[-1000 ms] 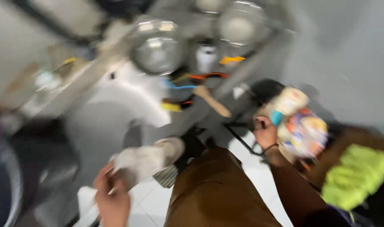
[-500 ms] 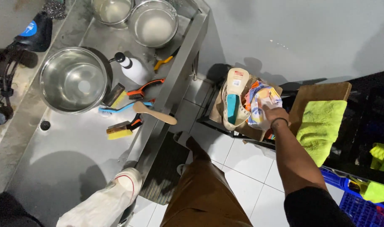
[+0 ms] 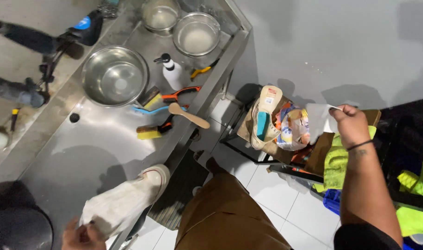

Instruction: The person cleans a white sneaker at a stainless steel sink using a wooden brush and a white cloth. They scrub the shoe's exterior and interior, wipe it with the cloth, and place it on a nearby surface. The process is repeated for a second shoe.

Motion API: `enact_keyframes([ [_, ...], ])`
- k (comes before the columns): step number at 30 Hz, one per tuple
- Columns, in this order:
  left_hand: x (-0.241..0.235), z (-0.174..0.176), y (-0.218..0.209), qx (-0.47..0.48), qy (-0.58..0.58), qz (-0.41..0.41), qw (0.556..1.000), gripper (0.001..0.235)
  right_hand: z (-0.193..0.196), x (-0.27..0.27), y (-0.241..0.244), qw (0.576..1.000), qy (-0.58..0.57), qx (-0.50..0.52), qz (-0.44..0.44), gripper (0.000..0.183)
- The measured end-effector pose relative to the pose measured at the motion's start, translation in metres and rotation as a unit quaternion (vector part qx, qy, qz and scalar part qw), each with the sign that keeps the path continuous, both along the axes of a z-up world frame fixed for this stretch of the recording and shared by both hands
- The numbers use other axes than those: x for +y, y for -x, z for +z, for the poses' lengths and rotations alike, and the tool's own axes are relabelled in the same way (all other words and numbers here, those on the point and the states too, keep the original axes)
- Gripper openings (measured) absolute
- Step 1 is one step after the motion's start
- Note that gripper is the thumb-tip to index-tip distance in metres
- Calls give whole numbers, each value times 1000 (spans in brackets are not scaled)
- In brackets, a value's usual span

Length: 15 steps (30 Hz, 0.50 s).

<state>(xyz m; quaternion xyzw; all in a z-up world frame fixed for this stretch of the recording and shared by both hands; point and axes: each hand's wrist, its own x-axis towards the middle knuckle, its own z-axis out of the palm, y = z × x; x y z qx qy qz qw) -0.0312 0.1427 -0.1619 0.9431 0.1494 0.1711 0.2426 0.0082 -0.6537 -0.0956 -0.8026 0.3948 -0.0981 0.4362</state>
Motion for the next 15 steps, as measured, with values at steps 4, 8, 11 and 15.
enact_keyframes([
  [4,-36,38,-10,200,-285,63,935,49,53,43,-5,984,-128,-71,103,4],
  [8,-59,58,-10,104,-282,95,949,44,96,124,-18,898,-251,-91,350,8],
  [11,-91,111,-10,37,-263,81,961,34,97,175,-26,798,-355,-130,469,21],
  [15,-147,172,1,-105,151,-249,951,46,141,292,-47,629,-474,-44,614,32],
])
